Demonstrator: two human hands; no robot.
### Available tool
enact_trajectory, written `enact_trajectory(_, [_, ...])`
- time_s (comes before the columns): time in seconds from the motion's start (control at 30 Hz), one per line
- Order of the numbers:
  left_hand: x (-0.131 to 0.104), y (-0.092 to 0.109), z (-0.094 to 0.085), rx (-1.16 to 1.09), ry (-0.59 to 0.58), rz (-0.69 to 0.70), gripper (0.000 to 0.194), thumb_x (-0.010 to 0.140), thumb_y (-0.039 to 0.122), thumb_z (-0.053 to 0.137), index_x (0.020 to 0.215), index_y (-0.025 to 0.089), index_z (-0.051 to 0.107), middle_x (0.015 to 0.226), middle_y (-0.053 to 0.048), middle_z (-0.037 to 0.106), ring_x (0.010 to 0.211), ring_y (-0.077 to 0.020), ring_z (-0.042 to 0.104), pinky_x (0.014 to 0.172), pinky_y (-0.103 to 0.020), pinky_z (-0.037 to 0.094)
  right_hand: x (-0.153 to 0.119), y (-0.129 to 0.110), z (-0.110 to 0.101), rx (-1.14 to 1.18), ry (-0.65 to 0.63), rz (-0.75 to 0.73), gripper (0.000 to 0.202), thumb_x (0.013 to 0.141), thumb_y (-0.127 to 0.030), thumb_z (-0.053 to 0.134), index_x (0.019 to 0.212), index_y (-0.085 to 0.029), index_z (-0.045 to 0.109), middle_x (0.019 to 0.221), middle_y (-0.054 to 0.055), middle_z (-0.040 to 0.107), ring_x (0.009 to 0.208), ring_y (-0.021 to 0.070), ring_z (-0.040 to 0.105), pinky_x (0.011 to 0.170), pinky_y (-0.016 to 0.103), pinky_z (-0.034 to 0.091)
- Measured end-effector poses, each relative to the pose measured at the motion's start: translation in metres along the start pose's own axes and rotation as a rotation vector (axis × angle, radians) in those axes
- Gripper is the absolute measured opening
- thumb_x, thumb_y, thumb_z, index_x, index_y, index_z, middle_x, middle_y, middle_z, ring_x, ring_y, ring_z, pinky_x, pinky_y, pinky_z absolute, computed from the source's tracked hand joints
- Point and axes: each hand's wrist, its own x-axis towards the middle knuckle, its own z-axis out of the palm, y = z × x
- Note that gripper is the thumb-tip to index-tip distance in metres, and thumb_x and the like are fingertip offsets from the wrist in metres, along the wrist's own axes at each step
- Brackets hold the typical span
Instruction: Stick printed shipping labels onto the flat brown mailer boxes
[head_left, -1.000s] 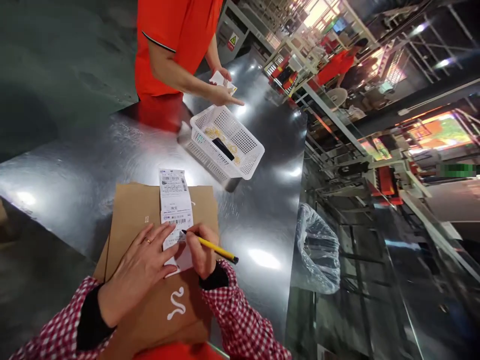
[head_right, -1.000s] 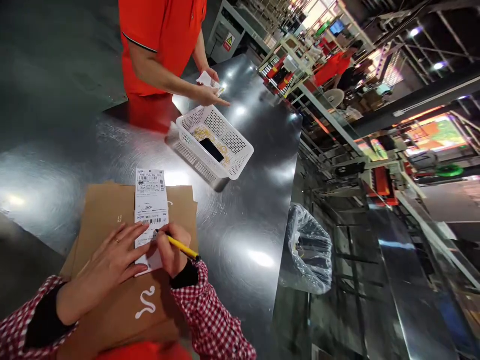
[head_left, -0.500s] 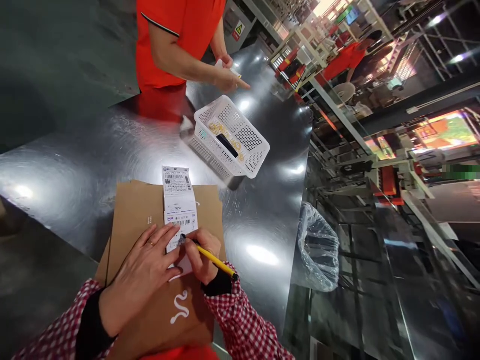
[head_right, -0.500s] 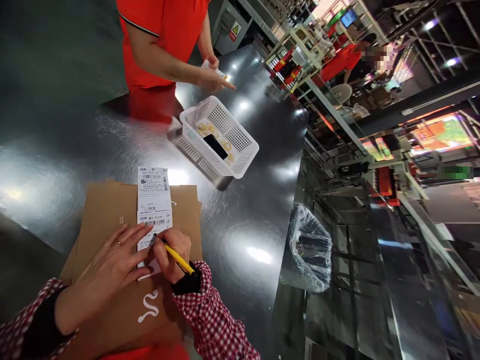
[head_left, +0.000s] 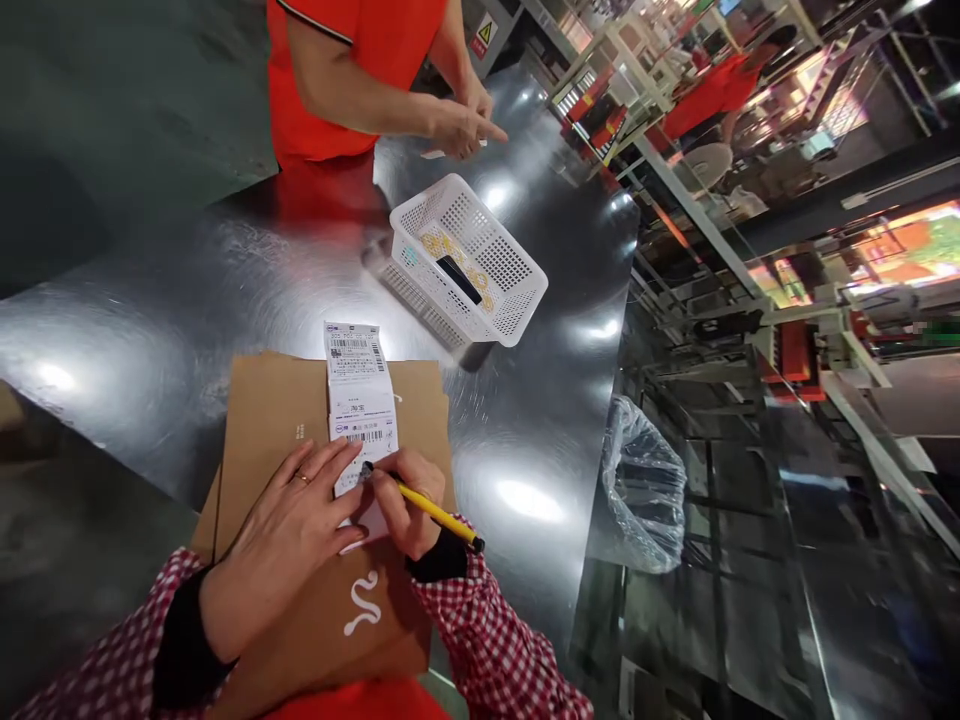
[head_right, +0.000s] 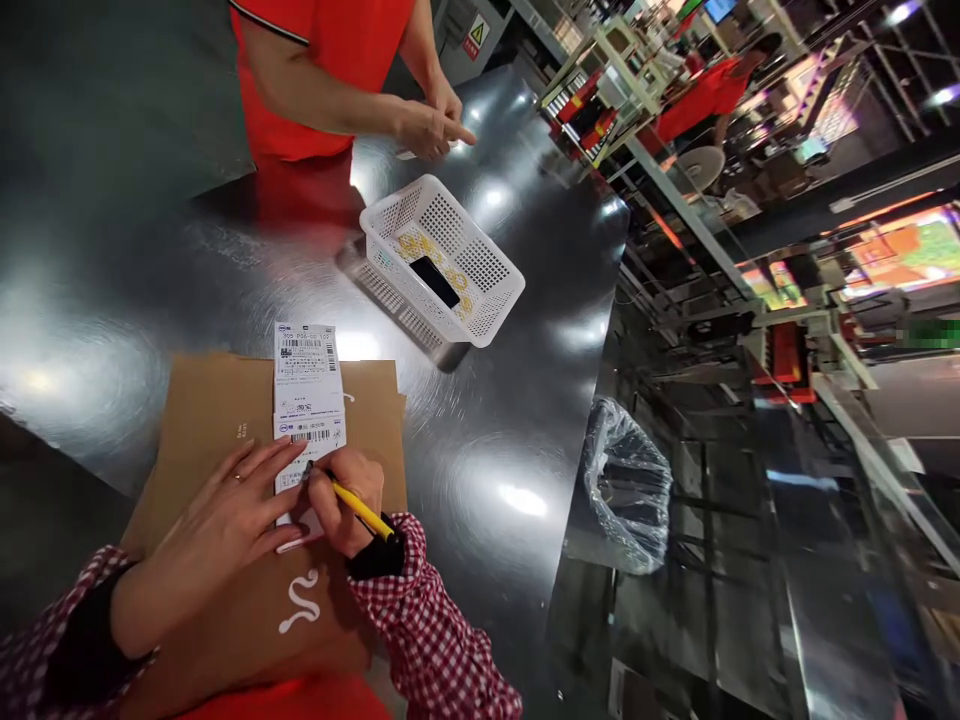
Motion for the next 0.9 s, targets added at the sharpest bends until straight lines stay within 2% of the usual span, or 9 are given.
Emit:
enact_trajectory(0.17, [0.0008,0.0006,-0.0016,0.011,-0.02,0.003,0.028,0.083,0.034,0.065,0.11,0.028,0.063,0.139,-0.007,0.051,0.129,-0.0246,0.045,0.11,-0.046,0.029,0.0008,-0.0001,0.0005,-0.027,0.034,-0.005,0.016,0.082,-0.019,0.047,0.068,-0.018,0.056,0.06,-0.001,0.056,0.054,0.0099,0.05,0.054,0.022,0.037])
enact_trajectory(0.43, [0.0015,0.0009,-0.0031,0.029,-0.02,0.007,0.024,0.085,0.034,0.062,0.108,0.027,0.064,0.139,-0.007,0.052,0.128,-0.0257,0.046,0.109,-0.047,0.03,-0.0001,0.0024,-0.0008,0.011,-0.026,-0.006,0.016,0.082,-0.02,0.047,0.069,-0.018,0.056,0.061,-0.001,0.056,0.055,0.0106,0.05,0.055,0.023,0.038])
enact_trajectory(0.9, [0.0011,0.0009,-0.0033,0.015,-0.023,-0.001,0.028,0.086,0.037,0.06,0.113,0.028,0.063,0.14,-0.008,0.051,0.129,-0.0255,0.045,0.11,-0.047,0.03,-0.0001,0.0022,-0.0013,-0.004,-0.032,-0.019,0.018,0.082,-0.022,0.047,0.068,-0.018,0.057,0.061,0.0,0.057,0.056,0.0108,0.052,0.055,0.023,0.039])
